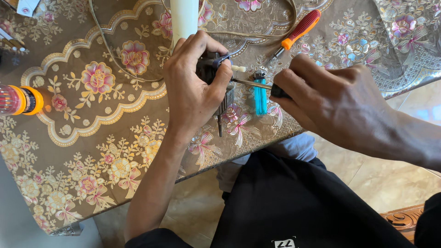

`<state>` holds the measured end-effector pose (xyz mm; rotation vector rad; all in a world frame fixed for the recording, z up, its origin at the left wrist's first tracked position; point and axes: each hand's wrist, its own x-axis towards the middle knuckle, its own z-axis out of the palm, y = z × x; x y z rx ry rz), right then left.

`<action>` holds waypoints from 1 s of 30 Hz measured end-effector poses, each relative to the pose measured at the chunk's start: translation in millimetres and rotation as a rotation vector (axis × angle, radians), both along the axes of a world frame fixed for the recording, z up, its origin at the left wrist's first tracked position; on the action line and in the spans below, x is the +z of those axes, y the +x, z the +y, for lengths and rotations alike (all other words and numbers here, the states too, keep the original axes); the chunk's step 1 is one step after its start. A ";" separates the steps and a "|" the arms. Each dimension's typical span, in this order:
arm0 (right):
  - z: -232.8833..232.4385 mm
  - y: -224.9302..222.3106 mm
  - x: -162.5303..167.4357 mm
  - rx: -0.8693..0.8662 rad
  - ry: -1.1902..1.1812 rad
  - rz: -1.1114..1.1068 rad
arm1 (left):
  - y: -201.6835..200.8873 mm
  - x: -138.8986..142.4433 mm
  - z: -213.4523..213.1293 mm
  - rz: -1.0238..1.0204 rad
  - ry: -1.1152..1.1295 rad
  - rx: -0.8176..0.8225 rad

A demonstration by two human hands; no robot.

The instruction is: The person works on a small electric motor at a table, using screwdrivers to unscrew and pry its housing apart and manipulate internal components. They reposition the motor repeatedly and continue driving screws with a screwdriver, handling the motor and its detached parts by hand.

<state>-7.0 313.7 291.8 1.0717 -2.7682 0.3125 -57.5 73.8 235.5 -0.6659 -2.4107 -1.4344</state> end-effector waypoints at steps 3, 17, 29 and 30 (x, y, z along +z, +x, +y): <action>0.7 2.5 -3.7 -0.041 0.047 0.022 | 0.1 0.7 0.0 0.012 -0.006 0.001; -0.2 2.4 -4.1 -0.118 0.017 -0.145 | 1.6 0.2 -0.1 0.002 0.002 0.001; -0.1 3.5 -6.9 -0.155 0.142 -0.052 | 2.9 0.7 0.9 0.011 0.002 0.004; -1.1 3.6 -9.3 -0.170 0.134 -0.081 | 2.8 0.9 0.5 0.010 -0.006 0.003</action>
